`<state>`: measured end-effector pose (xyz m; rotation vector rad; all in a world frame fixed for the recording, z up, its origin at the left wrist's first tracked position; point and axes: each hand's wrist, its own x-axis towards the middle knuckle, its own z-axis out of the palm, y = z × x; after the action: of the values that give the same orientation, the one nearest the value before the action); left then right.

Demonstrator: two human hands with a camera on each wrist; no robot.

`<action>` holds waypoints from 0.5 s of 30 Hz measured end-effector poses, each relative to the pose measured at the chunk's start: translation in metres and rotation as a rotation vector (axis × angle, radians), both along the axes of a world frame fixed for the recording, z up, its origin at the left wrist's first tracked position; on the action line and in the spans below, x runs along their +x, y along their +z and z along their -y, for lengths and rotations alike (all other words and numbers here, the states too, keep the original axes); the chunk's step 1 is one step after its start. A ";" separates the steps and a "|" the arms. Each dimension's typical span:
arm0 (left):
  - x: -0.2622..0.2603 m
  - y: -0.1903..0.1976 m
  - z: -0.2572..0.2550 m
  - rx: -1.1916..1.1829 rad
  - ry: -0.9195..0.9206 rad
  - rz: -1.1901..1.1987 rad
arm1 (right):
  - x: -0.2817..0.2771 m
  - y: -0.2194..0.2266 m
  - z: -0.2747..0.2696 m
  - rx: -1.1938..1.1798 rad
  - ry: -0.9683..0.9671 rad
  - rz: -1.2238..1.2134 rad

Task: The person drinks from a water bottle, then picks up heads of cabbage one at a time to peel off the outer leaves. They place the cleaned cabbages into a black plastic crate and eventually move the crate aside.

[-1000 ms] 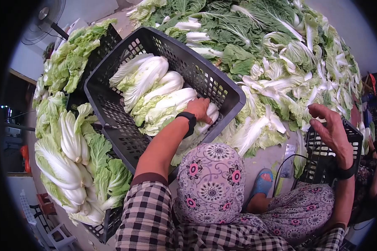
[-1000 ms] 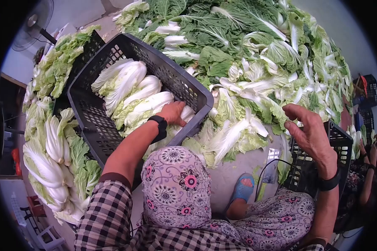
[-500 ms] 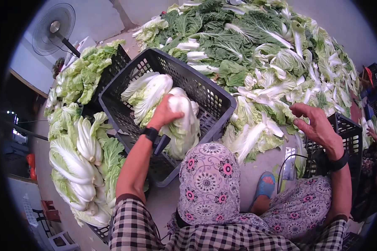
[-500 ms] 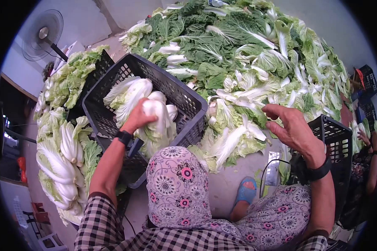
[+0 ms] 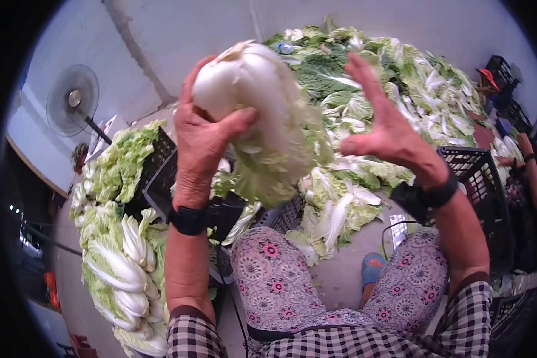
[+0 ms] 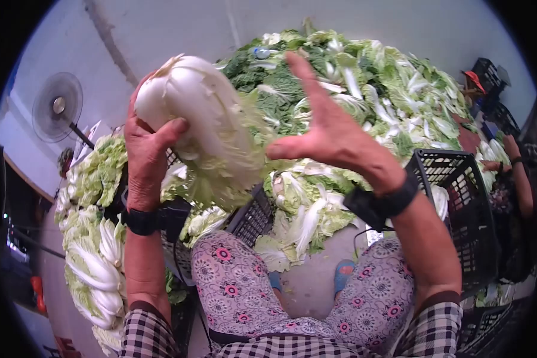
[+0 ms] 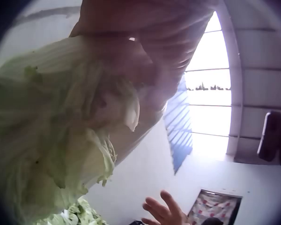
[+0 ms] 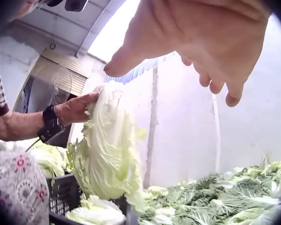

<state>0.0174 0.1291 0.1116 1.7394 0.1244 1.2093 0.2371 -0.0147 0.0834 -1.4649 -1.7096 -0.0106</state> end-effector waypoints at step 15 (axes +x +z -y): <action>0.094 -0.079 0.060 -0.265 -0.374 -0.189 | 0.013 -0.030 0.032 -0.134 0.124 -1.092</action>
<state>0.1114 0.0687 0.0323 1.5556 0.0637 0.7216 0.2498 -0.0465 0.0537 -1.0954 -0.8850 0.8289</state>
